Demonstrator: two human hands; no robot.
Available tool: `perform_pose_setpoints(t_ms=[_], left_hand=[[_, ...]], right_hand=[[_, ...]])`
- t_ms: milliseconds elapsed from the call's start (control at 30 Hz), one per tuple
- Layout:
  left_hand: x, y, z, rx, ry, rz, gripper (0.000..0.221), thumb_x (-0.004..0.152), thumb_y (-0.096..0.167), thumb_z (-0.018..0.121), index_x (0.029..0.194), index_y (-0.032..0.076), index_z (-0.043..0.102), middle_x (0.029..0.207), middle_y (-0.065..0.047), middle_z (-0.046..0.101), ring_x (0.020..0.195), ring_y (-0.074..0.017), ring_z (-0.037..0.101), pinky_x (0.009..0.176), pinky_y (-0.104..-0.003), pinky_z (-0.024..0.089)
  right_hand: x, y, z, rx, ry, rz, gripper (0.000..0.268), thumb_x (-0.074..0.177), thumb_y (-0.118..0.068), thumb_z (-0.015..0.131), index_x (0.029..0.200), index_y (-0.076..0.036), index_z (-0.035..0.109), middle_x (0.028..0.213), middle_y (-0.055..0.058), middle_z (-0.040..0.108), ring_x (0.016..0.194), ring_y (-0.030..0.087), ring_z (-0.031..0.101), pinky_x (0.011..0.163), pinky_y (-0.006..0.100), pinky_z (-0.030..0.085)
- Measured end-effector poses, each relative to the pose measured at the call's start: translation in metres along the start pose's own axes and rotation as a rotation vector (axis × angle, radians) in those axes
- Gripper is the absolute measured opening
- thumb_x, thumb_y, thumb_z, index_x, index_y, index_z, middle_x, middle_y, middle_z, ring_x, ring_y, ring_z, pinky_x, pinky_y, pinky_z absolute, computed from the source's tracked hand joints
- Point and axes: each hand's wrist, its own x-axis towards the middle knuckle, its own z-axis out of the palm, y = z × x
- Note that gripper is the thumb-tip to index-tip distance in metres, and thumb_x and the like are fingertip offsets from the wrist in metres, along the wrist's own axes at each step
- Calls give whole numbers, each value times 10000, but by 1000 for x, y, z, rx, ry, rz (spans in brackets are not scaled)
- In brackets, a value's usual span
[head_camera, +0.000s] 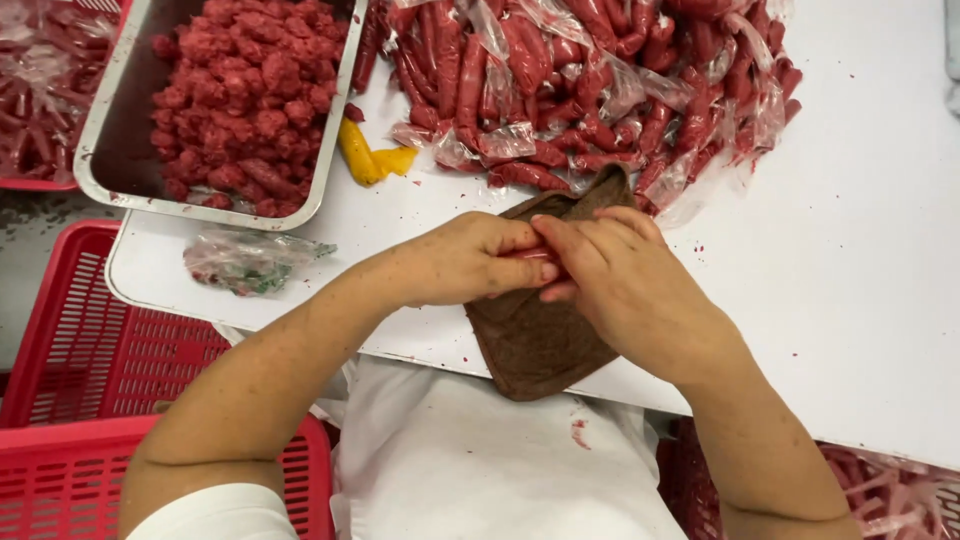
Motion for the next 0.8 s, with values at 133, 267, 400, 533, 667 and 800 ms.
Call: perform_pose_setpoints(t_ms=[133,267,400,533,667,800], left_hand=[[1,-12,-2,-347,-72,-148,227,977,259,614,791,133,580,574,7,428,498,-83,365,411,-243,254],[4,-17,-5,-408,-86,-211,216,960,291,633,811,144,581,588,20,442,507,-62,365,410,-228,229],[5,-21,-5,-432,-103,-191,222,952,283,631,811,116,590,565,4,433,481,-73,349,378,-229,222],[4,-23,-7,-509,-128,-189,197,951,267,624,836,107,609,619,5,476,491,-56,373,333,-202,231],[8,-43,-2,-651,-109,-139,216,964,200,615,889,10,687,506,-55,471,307,-73,391,276,-182,318],[1,-43,-2,-702,-127,-154,217,971,187,591,895,8,688,510,-53,460,310,-64,388,279,-175,318]], right_hand=[[5,-4,6,0,-67,39,396,977,-82,582,1347,23,486,968,126,563,848,314,557,905,451,373],[7,-4,10,24,-82,63,260,972,-25,522,1228,13,526,892,101,509,767,295,508,853,429,369],[8,-3,13,20,-72,54,138,934,29,414,1011,-43,503,857,87,453,750,294,444,827,435,352],[7,3,19,34,-53,-9,150,907,61,442,985,-51,505,862,72,463,811,270,477,928,452,389],[-2,15,51,-64,63,-50,91,939,-21,555,1008,19,599,833,114,524,886,328,599,993,449,418],[-8,26,65,-70,101,-72,80,962,-69,540,990,-12,589,827,87,506,890,291,582,1042,457,386]])
